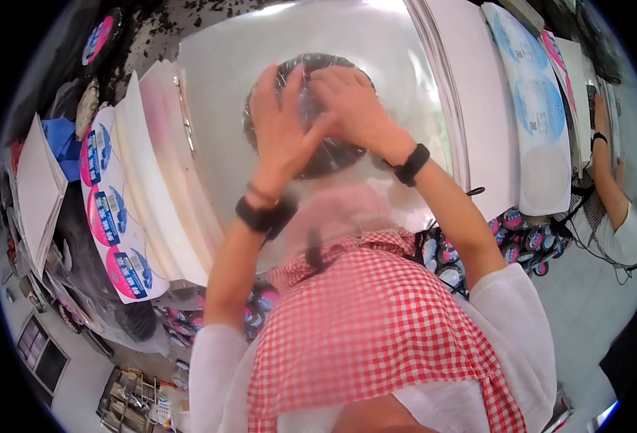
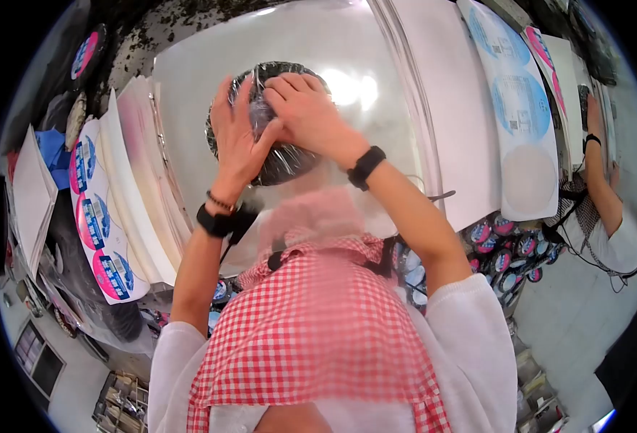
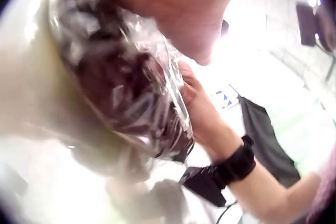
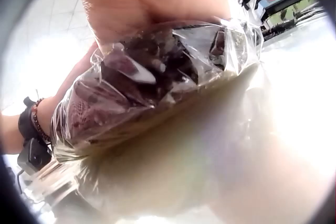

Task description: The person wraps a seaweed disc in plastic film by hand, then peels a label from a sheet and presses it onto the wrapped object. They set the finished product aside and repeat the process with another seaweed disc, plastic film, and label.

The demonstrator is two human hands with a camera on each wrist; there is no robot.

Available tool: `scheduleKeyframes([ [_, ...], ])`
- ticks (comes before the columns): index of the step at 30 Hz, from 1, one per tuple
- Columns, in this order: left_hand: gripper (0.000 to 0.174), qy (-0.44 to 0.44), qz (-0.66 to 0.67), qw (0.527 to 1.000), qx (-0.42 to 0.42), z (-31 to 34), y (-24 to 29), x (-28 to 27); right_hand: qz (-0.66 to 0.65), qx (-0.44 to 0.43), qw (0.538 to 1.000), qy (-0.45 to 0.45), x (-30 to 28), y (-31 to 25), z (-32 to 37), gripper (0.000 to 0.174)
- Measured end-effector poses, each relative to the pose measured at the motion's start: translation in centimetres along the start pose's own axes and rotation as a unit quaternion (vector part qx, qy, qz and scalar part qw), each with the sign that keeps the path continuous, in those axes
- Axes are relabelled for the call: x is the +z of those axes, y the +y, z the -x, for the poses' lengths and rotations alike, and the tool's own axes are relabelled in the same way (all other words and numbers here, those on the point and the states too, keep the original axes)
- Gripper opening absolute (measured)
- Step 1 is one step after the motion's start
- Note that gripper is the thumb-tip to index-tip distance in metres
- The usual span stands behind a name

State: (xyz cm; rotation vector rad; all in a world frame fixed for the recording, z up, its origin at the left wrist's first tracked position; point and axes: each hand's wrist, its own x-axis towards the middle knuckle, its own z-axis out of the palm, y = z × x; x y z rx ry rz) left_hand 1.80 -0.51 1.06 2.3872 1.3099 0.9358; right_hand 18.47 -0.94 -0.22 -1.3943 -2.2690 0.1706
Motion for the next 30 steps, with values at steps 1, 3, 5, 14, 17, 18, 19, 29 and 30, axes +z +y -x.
scheduleKeyframes([
  [1, 0.054, 0.003, -0.03, 1.0, 0.0, -0.1, 0.4, 0.4, 0.013, -0.007, 1.0, 0.002, 0.2, -0.4, 0.2, 0.056],
  [3, 0.046, -0.014, 0.0, 1.0, -0.015, 0.3, -0.3, 1.1, -0.066, 0.016, 0.998, 0.011, -0.1, -0.6, 0.4, 0.054],
  [5, 0.04, -0.007, -0.005, 1.0, -0.01, 0.3, -0.6, 1.4, -0.182, 0.039, 0.982, 0.026, -1.0, -0.1, 0.8, 0.055],
  [14, 0.032, -0.062, -0.015, 0.998, 0.015, -0.1, 1.1, -0.1, 0.06, 0.14, 0.988, -0.026, -0.2, -3.4, 3.7, 0.069],
  [17, 0.026, -0.042, -0.083, 0.995, 0.03, 0.2, 0.8, 1.0, -0.002, 0.146, 0.989, -0.015, 0.6, -3.0, 3.6, 0.061],
  [18, 0.024, -0.031, -0.093, 0.995, 0.037, 0.4, 0.3, 1.7, -0.001, 0.116, 0.993, -0.004, -0.4, -2.6, 4.1, 0.061],
  [19, 0.024, -0.031, -0.107, 0.993, 0.037, 0.4, 0.5, 1.8, -0.026, 0.064, 0.998, 0.008, -2.6, -2.0, 4.7, 0.063],
  [29, 0.027, -0.036, -0.126, 0.991, 0.025, 0.3, 0.9, 1.6, 0.549, 0.323, 0.763, -0.107, -14.6, 19.3, 19.4, 0.025],
  [30, 0.027, -0.038, -0.119, 0.992, 0.025, 0.2, 1.0, 1.5, 0.576, 0.324, 0.739, -0.131, -15.6, 17.2, 17.9, 0.02],
])
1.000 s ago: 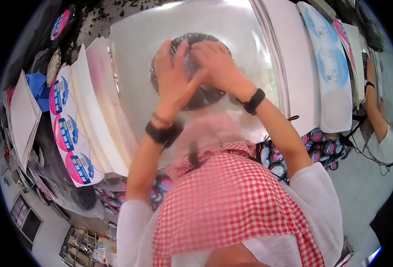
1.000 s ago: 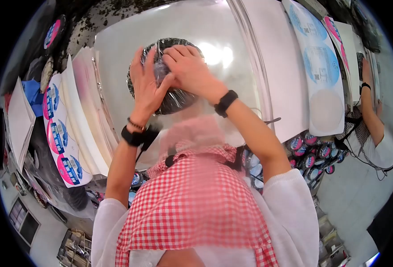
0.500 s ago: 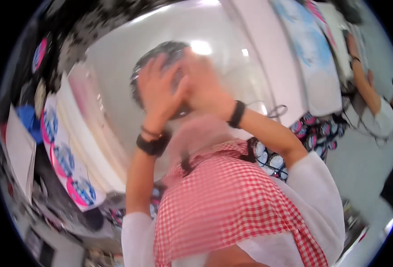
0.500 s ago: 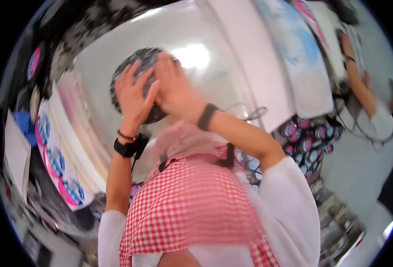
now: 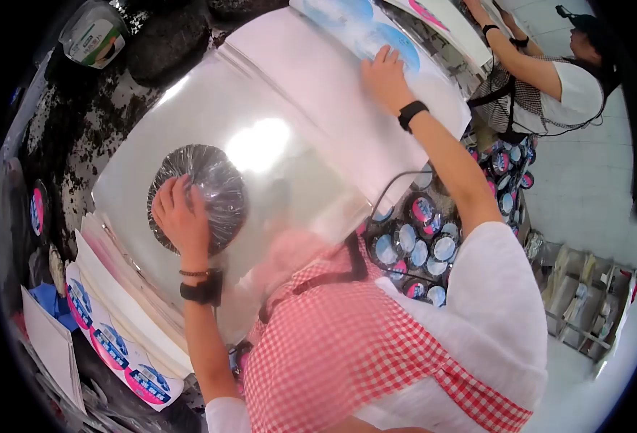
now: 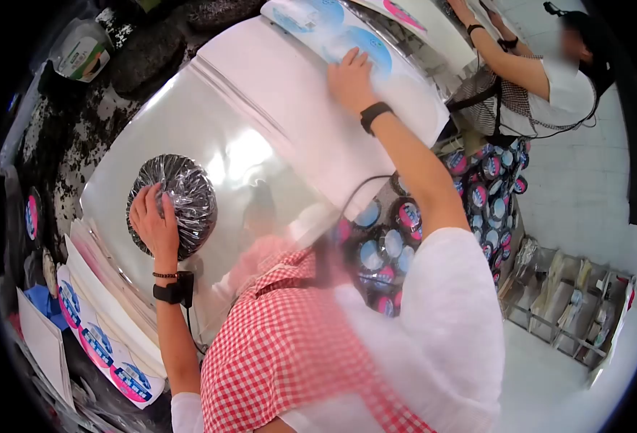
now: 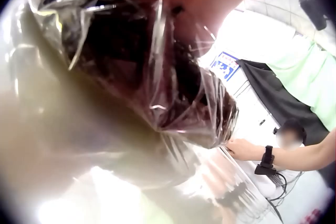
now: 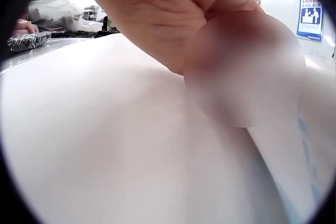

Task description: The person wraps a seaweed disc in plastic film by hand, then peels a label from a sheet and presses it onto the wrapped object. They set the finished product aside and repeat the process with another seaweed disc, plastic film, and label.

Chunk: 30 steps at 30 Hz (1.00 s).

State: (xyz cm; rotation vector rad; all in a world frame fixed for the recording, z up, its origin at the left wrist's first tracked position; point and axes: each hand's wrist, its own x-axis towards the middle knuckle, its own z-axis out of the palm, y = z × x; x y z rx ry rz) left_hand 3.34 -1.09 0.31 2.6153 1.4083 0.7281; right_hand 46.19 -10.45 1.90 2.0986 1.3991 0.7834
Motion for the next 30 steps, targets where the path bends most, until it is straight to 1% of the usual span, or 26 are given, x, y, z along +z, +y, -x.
scheduleKeyframes([
  [1, 0.026, 0.0, 0.009, 1.0, 0.0, -0.1, 0.0, 0.0, -0.001, -0.027, 1.0, 0.012, 1.3, 0.3, -0.1, 0.019],
  [2, 0.027, 0.013, -0.021, 1.0, 0.019, 0.0, -0.1, 0.1, 0.0, -0.053, 0.998, 0.027, 2.7, 1.2, -0.3, 0.017],
  [3, 0.025, 0.021, -0.023, 0.999, 0.032, -0.2, -0.1, 0.0, -0.115, -0.05, 0.992, 0.003, 2.7, 2.4, -0.3, 0.016],
  [4, 0.024, 0.03, -0.024, 0.998, 0.044, -0.3, 0.0, -0.1, -0.226, -0.048, 0.973, -0.019, 2.3, 3.9, -0.6, 0.015],
  [5, 0.022, 0.038, -0.025, 0.998, 0.054, -0.4, 0.2, -0.1, -0.335, -0.047, 0.94, -0.043, 2.1, 4.6, -1.0, 0.014],
  [6, 0.022, 0.031, -0.021, 0.998, 0.049, -0.3, 0.0, 0.0, -0.24, -0.047, 0.969, 0.024, 3.5, 3.9, -0.9, 0.013],
  [7, 0.021, 0.022, -0.016, 0.999, 0.045, -0.2, -0.3, 0.2, -0.144, -0.046, 0.985, 0.089, 5.8, 2.5, -0.5, 0.013],
  [8, 0.02, 0.013, -0.012, 0.999, 0.044, -0.1, -0.4, 0.4, -0.046, -0.044, 0.986, 0.152, 7.1, 1.5, 0.2, 0.012],
  [11, 0.019, 0.014, 0.013, 0.999, 0.037, -0.2, -0.3, 0.2, 0.029, -0.068, 0.993, 0.093, 5.2, 0.9, 0.5, 0.011],
  [14, 0.021, 0.018, 0.009, 0.999, 0.042, -0.1, -0.5, 0.3, 0.06, -0.068, 0.996, 0.012, 4.5, 0.4, 0.0, 0.011],
  [17, 0.022, 0.02, 0.008, 0.999, 0.038, 0.0, -0.5, 0.2, -0.02, -0.119, 0.992, 0.033, 5.3, 2.3, -0.8, 0.012],
  [18, 0.022, 0.019, 0.009, 0.999, 0.033, 0.0, -0.4, 0.2, -0.142, -0.075, 0.987, 0.01, 4.7, 3.4, -1.0, 0.013],
  [19, 0.021, 0.023, 0.013, 0.999, 0.03, -0.2, -0.3, 0.1, -0.262, -0.033, 0.964, -0.014, 3.8, 4.6, -1.0, 0.013],
  [20, 0.021, 0.026, 0.017, 0.999, 0.026, -0.2, -0.3, 0.2, -0.378, 0.009, 0.925, -0.039, 3.3, 5.5, -1.0, 0.014],
  [21, 0.02, 0.025, 0.021, 0.999, 0.024, -0.1, -0.3, 0.2, -0.263, -0.015, 0.965, 0.012, 4.0, 4.9, -0.8, 0.014],
  [22, 0.023, 0.024, 0.009, 0.999, 0.037, 0.0, -0.6, 0.4, -0.146, -0.036, 0.987, 0.061, 5.5, 3.2, -0.1, 0.015],
  [23, 0.024, 0.023, 0.011, 0.999, 0.034, 0.0, -0.6, 0.5, -0.027, -0.057, 0.992, 0.106, 6.3, 1.7, 0.3, 0.015],
  [24, 0.024, 0.021, 0.011, 0.999, 0.034, 0.0, -0.6, 0.4, -0.024, -0.034, 0.997, 0.065, 5.7, 0.7, 0.4, 0.016],
  [27, 0.025, 0.013, 0.009, 0.999, 0.032, 0.0, -0.6, 0.1, 0.022, -0.006, 0.999, 0.045, 5.2, -0.8, 0.2, 0.013],
  [30, 0.024, 0.012, 0.008, 0.999, 0.032, -0.1, -0.7, 0.4, 0.021, -0.061, 0.998, -0.015, 5.1, 0.6, -0.1, 0.013],
])
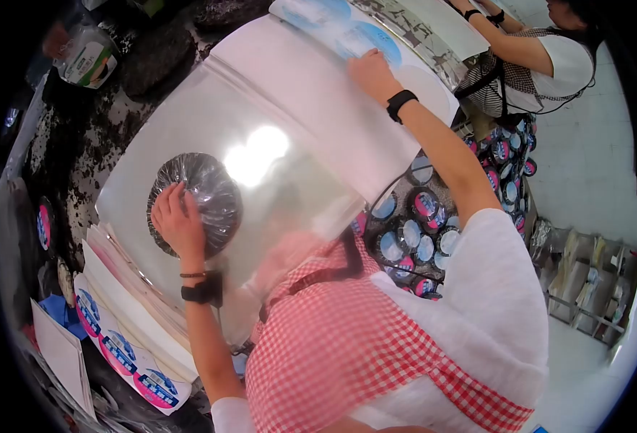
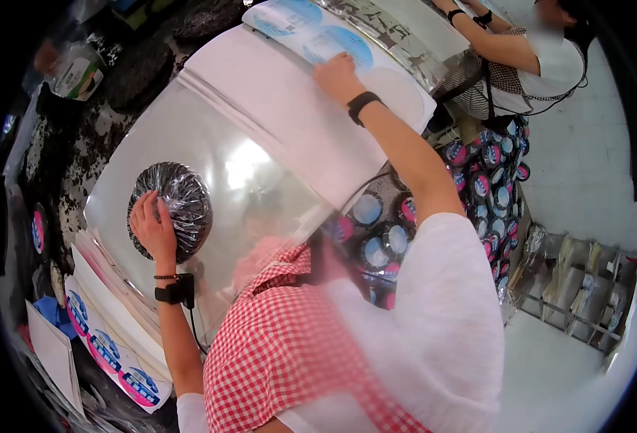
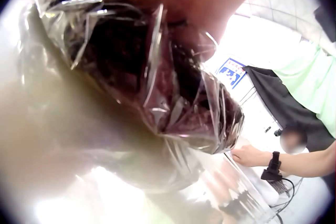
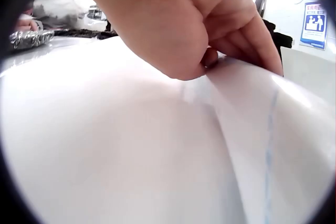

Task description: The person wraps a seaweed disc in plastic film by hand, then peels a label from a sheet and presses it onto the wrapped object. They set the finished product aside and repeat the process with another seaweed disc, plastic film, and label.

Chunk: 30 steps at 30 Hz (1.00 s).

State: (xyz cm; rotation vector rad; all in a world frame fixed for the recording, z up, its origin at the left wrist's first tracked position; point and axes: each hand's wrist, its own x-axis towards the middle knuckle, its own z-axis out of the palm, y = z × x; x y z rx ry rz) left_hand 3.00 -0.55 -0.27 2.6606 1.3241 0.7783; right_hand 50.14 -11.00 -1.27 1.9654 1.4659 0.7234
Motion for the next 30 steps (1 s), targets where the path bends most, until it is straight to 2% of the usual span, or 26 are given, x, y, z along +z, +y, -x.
scheduleKeyframes([
  [1, 0.024, 0.001, 0.0, 1.0, 0.001, 0.0, 0.0, 0.0, -0.104, 0.013, 0.994, -0.013, -0.4, 1.3, 0.0, 0.014],
  [3, 0.023, 0.008, 0.002, 1.0, 0.001, -0.2, 0.0, 0.0, -0.306, 0.028, 0.951, -0.034, -1.0, 3.8, -0.2, 0.016],
  [4, 0.023, 0.011, 0.005, 1.0, 0.003, -0.3, 0.2, -0.1, -0.318, 0.052, 0.941, 0.109, -1.0, 3.2, 1.0, 0.019],
  [7, 0.022, 0.008, 0.015, 1.0, 0.005, 0.2, 0.3, -0.2, -0.236, 0.048, 0.949, 0.205, -0.6, 2.5, 1.3, 0.017],
  [8, 0.022, 0.013, 0.018, 1.0, 0.004, -0.1, 0.3, -0.1, -0.298, 0.113, 0.934, 0.164, -0.4, 3.5, 0.9, 0.017],
  [10, 0.022, 0.012, 0.019, 1.0, 0.004, -0.2, 0.6, -0.3, -0.419, 0.231, 0.875, 0.08, 0.3, 7.6, -0.7, 0.018],
  [11, 0.022, 0.01, 0.018, 1.0, 0.004, -0.2, 0.5, -0.4, -0.465, 0.228, 0.826, 0.221, 2.1, 11.1, -0.7, 0.021],
  [12, 0.025, 0.015, 0.015, 1.0, 0.009, 0.0, 0.2, -0.1, -0.475, 0.317, 0.805, 0.16, 4.9, 15.4, -0.4, 0.022],
  [13, 0.026, 0.014, 0.019, 1.0, 0.005, -0.3, 0.2, -0.2, -0.352, 0.337, 0.845, 0.217, 5.4, 19.6, 0.8, 0.025],
  [14, 0.028, 0.011, 0.018, 1.0, -0.006, -0.4, 0.5, -0.3, -0.405, 0.379, 0.794, 0.247, 4.4, 22.6, 1.9, 0.022],
  [15, 0.029, 0.008, 0.012, 1.0, -0.023, -0.3, 0.7, -0.4, -0.597, 0.405, 0.629, 0.291, 0.8, 23.5, 2.9, 0.02],
  [16, 0.032, 0.021, 0.018, 0.999, -0.024, -0.1, 0.5, -0.4, -0.706, 0.388, 0.499, 0.318, -3.2, 22.7, 3.4, 0.017],
  [17, 0.034, 0.032, 0.023, 0.999, -0.022, 0.0, 0.3, -0.2, -0.764, 0.359, 0.432, 0.317, -7.1, 20.8, 3.6, 0.015],
  [18, 0.033, 0.026, 0.019, 0.999, -0.027, 0.0, 0.1, -0.1, -0.788, 0.352, 0.396, 0.313, -12.4, 15.7, 3.1, 0.017],
  [19, 0.033, 0.019, 0.018, 0.999, -0.029, 0.1, 0.1, -0.2, -0.712, 0.273, 0.611, 0.211, -10.3, 10.4, 4.1, 0.02],
  [20, 0.032, 0.021, 0.008, 0.999, -0.035, 0.2, 0.3, -0.4, -0.515, 0.158, 0.83, 0.145, -8.2, 5.2, 5.0, 0.031],
  [21, 0.032, 0.026, 0.001, 0.999, -0.037, 0.0, 0.6, -0.6, -0.355, 0.034, 0.922, 0.153, -6.0, -0.1, 6.0, 0.044],
  [22, 0.031, 0.033, -0.002, 0.999, -0.036, 0.0, 1.0, -0.7, -0.501, -0.017, 0.85, 0.162, -12.0, -4.4, 5.6, 0.046],
  [24, 0.031, -0.021, -0.056, 0.995, -0.085, 0.8, 2.4, -1.3, -0.764, -0.125, 0.618, 0.137, -23.7, -13.1, 4.8, 0.055],
  [25, 0.03, -0.048, -0.08, 0.99, -0.108, 0.9, 2.5, -1.4, -0.714, -0.163, 0.656, 0.183, -24.2, -15.1, 4.5, 0.063],
  [26, 0.031, 0.006, -0.043, 0.994, -0.097, 1.5, 2.0, -0.4, -0.694, -0.189, 0.668, 0.189, -24.3, -16.5, 4.3, 0.068],
  [28, 0.033, 0.019, 0.212, 0.959, -0.188, 3.0, 1.1, 1.8, -0.648, -0.236, 0.699, 0.189, -24.4, -17.1, 4.3, 0.068],
  [30, 0.045, -0.015, 0.287, 0.941, -0.18, 4.8, 0.4, 3.1, -0.601, -0.28, 0.726, 0.182, -24.1, -17.5, 4.4, 0.068],
])
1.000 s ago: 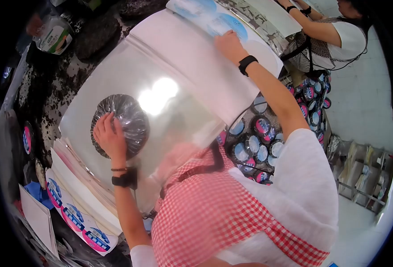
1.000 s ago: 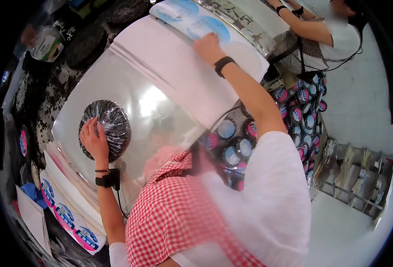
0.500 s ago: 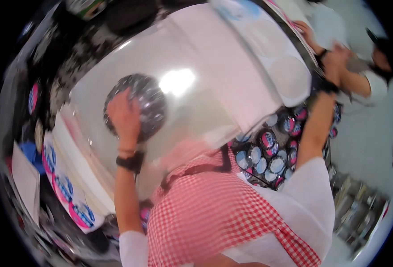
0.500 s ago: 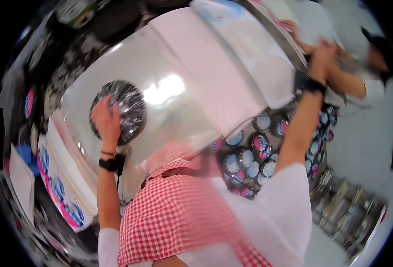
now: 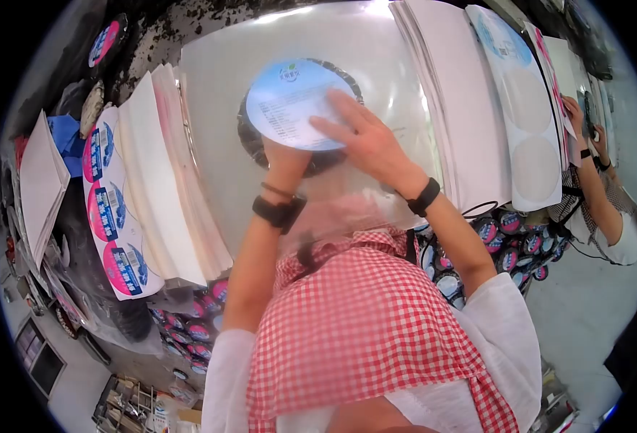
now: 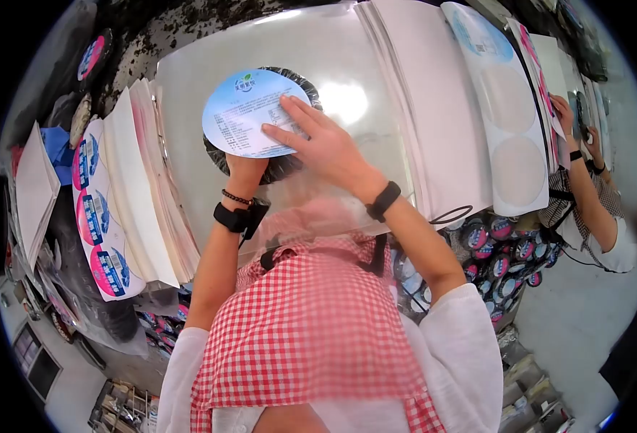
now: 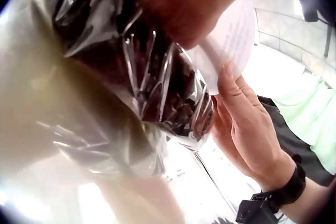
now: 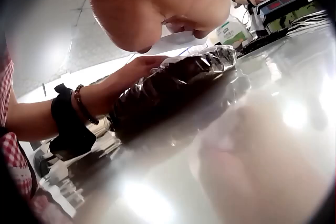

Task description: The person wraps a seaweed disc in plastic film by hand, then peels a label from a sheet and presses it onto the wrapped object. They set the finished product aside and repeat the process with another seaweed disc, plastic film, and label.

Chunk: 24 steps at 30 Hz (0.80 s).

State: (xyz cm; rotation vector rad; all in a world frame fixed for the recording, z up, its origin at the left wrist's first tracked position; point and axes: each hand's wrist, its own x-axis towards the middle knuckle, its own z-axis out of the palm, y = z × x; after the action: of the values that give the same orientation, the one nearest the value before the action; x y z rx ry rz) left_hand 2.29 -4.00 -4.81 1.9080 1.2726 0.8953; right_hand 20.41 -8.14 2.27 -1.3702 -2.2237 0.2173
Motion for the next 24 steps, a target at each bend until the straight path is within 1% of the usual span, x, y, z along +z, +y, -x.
scheduleKeyframes([
  [1, 0.047, 0.023, 0.211, 0.975, -0.062, 0.6, -0.8, 0.7, -0.011, -0.002, 1.0, -0.023, 0.0, 0.0, 0.0, 0.065],
  [2, 0.05, 0.046, 0.411, 0.903, -0.117, 1.0, -1.6, 1.5, -0.021, -0.004, 0.999, -0.043, -0.2, 0.1, -0.2, 0.063],
  [4, 0.055, 0.064, 0.497, 0.856, -0.125, 0.8, -0.5, 1.2, -0.036, -0.009, 0.996, -0.084, -1.4, 0.1, -0.8, 0.057],
  [6, 0.058, 0.061, 0.501, 0.851, -0.147, 0.8, -1.6, 1.8, -0.049, -0.016, 0.991, -0.126, -3.4, 0.0, -1.8, 0.053],
  [8, 0.058, 0.038, 0.563, 0.811, -0.151, 0.9, -3.1, 1.9, -0.098, 0.014, 0.992, -0.075, -2.7, 0.2, -3.5, 0.052],
  [9, 0.057, 0.014, 0.622, 0.77, -0.144, 1.1, -3.6, 1.7, -0.122, 0.031, 0.991, -0.049, -1.7, 0.2, -4.5, 0.052],
  [10, 0.057, -0.009, 0.676, 0.724, -0.136, 1.6, -3.9, 1.6, -0.153, 0.045, 0.987, 0.017, 0.5, 0.1, -5.6, 0.054],
  [11, 0.057, 0.014, 0.46, 0.886, -0.046, 1.8, -3.6, 1.5, -0.148, 0.056, 0.987, 0.029, 2.7, 0.1, -6.1, 0.053],
  [12, 0.058, 0.032, 0.205, 0.977, 0.047, 1.5, -2.9, 0.9, -0.144, 0.066, 0.986, 0.042, 4.8, 0.1, -6.5, 0.053],
  [13, 0.058, 0.045, -0.069, 0.988, 0.134, 0.8, -1.8, 0.0, -0.14, 0.076, 0.986, 0.055, 6.0, 0.1, -6.7, 0.053],
  [14, 0.057, -0.057, 0.095, 0.994, -0.004, -0.2, 1.1, -2.3, -0.16, 0.089, 0.982, 0.05, 6.0, 0.1, -6.7, 0.053],
  [15, 0.057, -0.007, 0.242, 0.969, -0.051, -0.6, 2.7, -3.3, -0.138, 0.081, 0.986, 0.046, 6.1, 0.0, -6.7, 0.053],
  [16, 0.056, 0.041, 0.383, 0.918, -0.095, -1.0, 4.0, -3.7, -0.115, 0.075, 0.99, 0.045, 6.2, -0.2, -6.7, 0.054],
  [17, 0.057, 0.088, 0.515, 0.841, -0.137, -1.1, 4.5, -3.6, -0.091, 0.07, 0.993, 0.042, 6.4, -0.3, -6.7, 0.055],
  [18, 0.055, 0.119, 0.509, 0.849, -0.074, -1.5, 4.2, -2.8, -0.07, 0.045, 0.996, 0.016, 6.7, -0.7, -6.9, 0.055],
  [21, 0.055, 0.18, 0.497, 0.844, -0.093, -1.5, 4.0, -3.2, -0.031, 0.016, 0.999, 0.003, 6.6, -1.8, -7.4, 0.053],
  [22, 0.057, 0.178, 0.45, 0.87, -0.096, -1.4, 4.6, -4.0, 0.006, 0.005, 1.0, 0.005, 6.7, -1.9, -7.4, 0.051],
  [24, 0.057, 0.232, 0.389, 0.889, -0.07, -0.2, 4.2, -5.6, 0.049, -0.002, 0.999, -0.005, 6.9, -2.2, -7.4, 0.051],
])
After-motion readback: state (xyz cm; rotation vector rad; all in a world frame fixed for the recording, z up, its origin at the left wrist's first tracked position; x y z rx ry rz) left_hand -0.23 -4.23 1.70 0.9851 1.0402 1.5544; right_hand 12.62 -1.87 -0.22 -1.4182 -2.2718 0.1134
